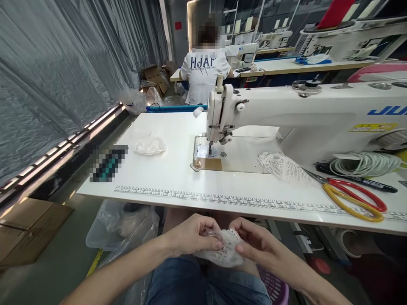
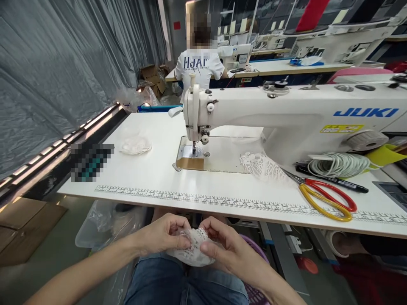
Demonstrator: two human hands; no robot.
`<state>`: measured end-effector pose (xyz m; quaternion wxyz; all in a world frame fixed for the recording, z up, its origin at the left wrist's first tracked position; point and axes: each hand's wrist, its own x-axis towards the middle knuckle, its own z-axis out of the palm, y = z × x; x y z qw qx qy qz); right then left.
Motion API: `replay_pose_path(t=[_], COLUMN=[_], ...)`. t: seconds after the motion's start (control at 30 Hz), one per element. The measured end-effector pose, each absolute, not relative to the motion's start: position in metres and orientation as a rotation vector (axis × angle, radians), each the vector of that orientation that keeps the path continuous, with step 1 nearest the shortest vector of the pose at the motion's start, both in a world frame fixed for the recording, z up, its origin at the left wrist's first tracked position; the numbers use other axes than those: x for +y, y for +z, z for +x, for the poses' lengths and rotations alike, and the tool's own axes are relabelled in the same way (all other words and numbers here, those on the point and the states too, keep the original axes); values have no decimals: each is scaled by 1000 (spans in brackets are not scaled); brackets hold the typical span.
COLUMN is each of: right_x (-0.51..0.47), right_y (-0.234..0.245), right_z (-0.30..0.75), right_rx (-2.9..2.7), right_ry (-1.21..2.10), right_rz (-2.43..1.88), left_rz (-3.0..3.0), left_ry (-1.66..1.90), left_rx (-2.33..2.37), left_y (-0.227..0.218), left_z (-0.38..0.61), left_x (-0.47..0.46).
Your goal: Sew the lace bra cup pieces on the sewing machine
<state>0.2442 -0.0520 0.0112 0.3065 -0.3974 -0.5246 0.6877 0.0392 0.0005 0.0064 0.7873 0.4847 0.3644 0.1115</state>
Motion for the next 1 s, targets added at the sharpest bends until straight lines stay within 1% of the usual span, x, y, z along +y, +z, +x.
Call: replay_pose_path(t=[0.13,0.37,0.57,0.7,0.8,0.9,1.0], right_x=[-57,-62,-61,-65,-72,-79,-82], right_y=[3,-4,-4,-9,-13,-15,-17], right_z=[238,235,237,242,244,243,240], right_rx=[-1410,-1536,-1489,-1635,-1870,-1943,-1898], right_ry=[1835,1693,1776,1638,1431,1242,1262], right_rz=[-1146,-1265,-1227,-1337,-1492,-1606,-1597], left_rz=[1127,1233,1286,1341,1469,1612,1642], left_ry=[241,261,283,280,242,220,215], left_rx=[774,877,916,940,991,1067,1096], left_y=[8,10,5,8,12,12,9], left_z=[32,36,35,33,35,39,42], left_x=[-4,-11,-11,-11,-13,-14,-15])
